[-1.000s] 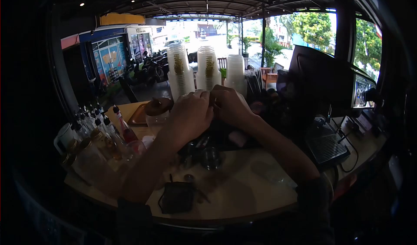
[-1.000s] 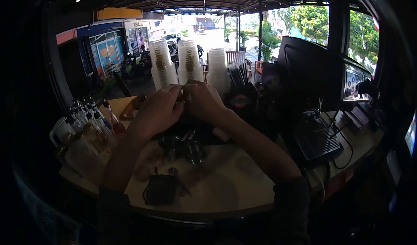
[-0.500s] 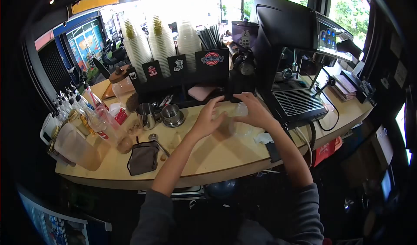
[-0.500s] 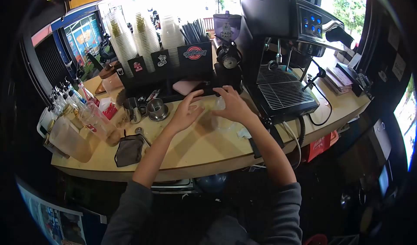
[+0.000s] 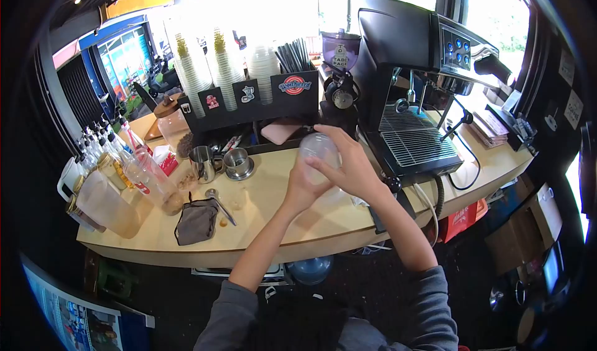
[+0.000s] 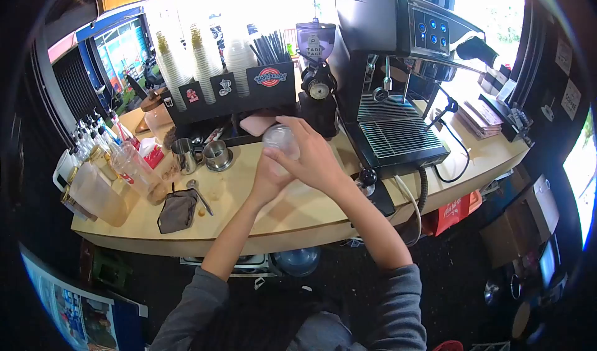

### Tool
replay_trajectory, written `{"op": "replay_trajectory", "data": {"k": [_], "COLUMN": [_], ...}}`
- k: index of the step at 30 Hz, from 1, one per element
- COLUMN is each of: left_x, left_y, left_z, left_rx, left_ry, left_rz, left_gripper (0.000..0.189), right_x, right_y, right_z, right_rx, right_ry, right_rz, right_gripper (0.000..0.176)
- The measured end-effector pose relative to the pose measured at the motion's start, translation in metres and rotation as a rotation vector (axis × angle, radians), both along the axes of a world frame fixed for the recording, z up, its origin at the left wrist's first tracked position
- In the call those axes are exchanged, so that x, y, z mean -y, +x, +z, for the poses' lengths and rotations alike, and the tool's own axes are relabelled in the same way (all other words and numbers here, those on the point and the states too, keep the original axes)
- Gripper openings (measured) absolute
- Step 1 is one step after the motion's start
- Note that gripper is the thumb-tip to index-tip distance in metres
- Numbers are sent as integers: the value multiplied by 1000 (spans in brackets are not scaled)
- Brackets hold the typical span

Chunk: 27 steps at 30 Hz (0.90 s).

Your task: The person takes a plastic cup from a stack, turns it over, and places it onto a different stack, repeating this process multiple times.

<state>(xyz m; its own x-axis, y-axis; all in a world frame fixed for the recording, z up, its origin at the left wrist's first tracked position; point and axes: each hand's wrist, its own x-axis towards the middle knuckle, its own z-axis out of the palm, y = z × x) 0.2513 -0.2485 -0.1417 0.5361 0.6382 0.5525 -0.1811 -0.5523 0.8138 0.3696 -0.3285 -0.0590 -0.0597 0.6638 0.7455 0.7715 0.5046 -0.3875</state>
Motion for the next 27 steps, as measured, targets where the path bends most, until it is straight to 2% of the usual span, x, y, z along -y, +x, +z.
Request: {"op": "replay_trajectory", "data": {"k": [1,2,3,4,5,7,8,10,14,16,18,21,27], "left_x": [-3,-10,-10,-9,-8,-3,0,4,-5,-2,5,-3,-4], "left_y": [3,-6,-9,-12,-15,-19,-21,-23,-29,-35,-43,-48,-52], "left_z": [-3,-6,-7,-8,-9,-6,-5,-6,-33,-24,-14,-22,-26], "left_rx": [197,194,195,365,536,539,539,535,472,439,515,439,469], "left_ry": [-150,-301,-302,-455,-605,-600,-599,-596,-524,-533,-523,-429,-465], "left_rz": [-126,-213,-213,-335,-455,-482,-515,-547,-494,-440,-356,-331,-359], "left_gripper": [81,76,76,75,74,75,76,77,75,74,74,77,79], "right_x": [6,12,17,21,20,13,14,19,28,28,30,35,34], "right_y": [-1,-2,-1,1,10,23,21,9,0,4,5,3,1], "right_z": [3,5,5,-3,-20,-53,-66,-74,-73,-78,-80,-78,-75], "right_rx": [1,-138,-276,-397,-395,-672,-673,-869,-896,-872,-857,-856,-837], "right_ry": [-3,64,132,157,159,-17,-18,-252,-192,-176,-161,-181,-205], "right_rz": [1,8,15,21,27,60,66,295,378,327,328,298,280], "right_gripper": [53,48,43,33,33,23,23,21,22,24,25,27,29]}}
